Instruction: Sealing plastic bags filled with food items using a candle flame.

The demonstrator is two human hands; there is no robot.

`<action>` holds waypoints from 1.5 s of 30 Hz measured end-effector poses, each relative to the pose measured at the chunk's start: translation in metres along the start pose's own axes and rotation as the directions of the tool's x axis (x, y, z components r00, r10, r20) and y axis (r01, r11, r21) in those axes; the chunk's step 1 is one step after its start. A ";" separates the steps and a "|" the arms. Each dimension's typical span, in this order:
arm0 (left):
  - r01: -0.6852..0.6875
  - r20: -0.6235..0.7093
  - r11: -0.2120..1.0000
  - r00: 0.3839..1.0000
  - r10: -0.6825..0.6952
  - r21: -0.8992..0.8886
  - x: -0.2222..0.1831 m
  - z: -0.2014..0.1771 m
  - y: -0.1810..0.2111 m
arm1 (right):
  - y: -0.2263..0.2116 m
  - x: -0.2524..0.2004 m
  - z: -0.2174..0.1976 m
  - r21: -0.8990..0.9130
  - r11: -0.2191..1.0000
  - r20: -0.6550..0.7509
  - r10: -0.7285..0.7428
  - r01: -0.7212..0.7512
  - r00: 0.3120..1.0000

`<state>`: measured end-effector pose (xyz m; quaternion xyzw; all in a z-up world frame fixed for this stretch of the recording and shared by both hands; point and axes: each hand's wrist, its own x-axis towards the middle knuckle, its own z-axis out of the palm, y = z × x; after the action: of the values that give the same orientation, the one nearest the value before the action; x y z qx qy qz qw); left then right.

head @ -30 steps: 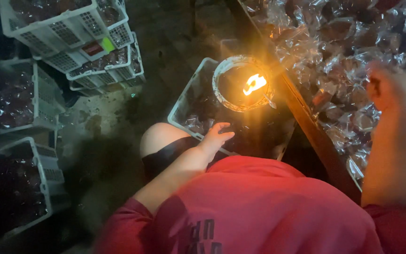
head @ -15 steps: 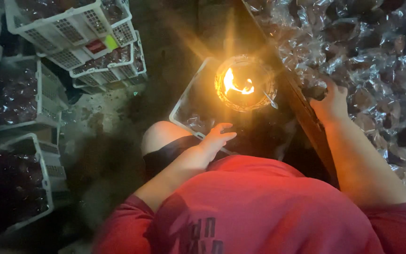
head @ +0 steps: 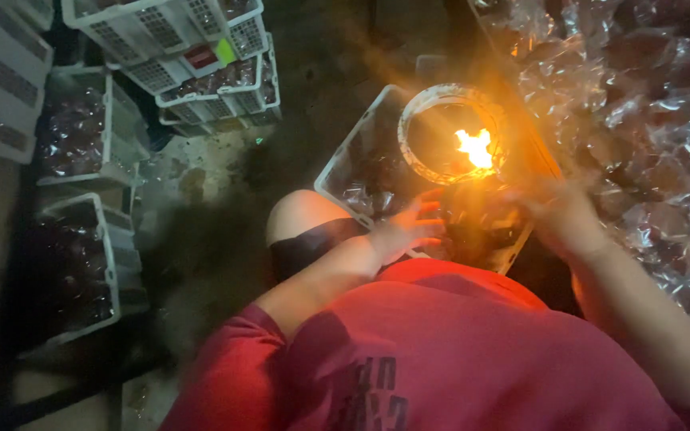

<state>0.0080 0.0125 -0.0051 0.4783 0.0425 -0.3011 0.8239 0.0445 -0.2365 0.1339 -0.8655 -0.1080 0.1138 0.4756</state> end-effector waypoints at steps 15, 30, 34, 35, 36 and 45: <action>-0.188 -0.149 0.973 0.974 0.168 -0.132 0.012 0.004 -0.029 | 0.071 -0.001 0.095 0.364 0.898 -0.058 0.287 -0.248 0.956; -0.327 -0.335 0.899 0.915 0.225 -0.290 0.013 -0.018 -0.009 | 0.098 0.040 0.080 -0.053 0.990 -0.276 0.113 -0.132 0.954; -0.252 -0.234 0.943 0.951 0.200 -0.216 0.021 -0.021 -0.024 | 0.060 0.061 0.072 0.098 0.899 -0.234 0.438 -0.427 0.868; -0.218 -0.214 0.957 0.961 0.176 -0.192 0.019 -0.018 -0.023 | 0.080 0.070 0.074 0.016 0.925 -0.259 0.370 -0.379 0.892; -0.187 -0.198 0.968 0.968 0.153 -0.168 0.017 -0.016 -0.021 | 0.100 0.082 0.075 -0.069 0.943 -0.274 0.297 -0.326 0.915; -0.156 -0.191 0.901 0.949 0.250 0.406 0.040 -0.037 -0.065 | 0.046 0.012 0.100 0.270 0.863 0.036 0.433 -0.426 0.901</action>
<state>0.0143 0.0011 -0.0893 0.6652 0.0304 -0.1559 0.7295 0.0290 -0.1770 0.0411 -0.7959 0.1102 0.2193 0.5535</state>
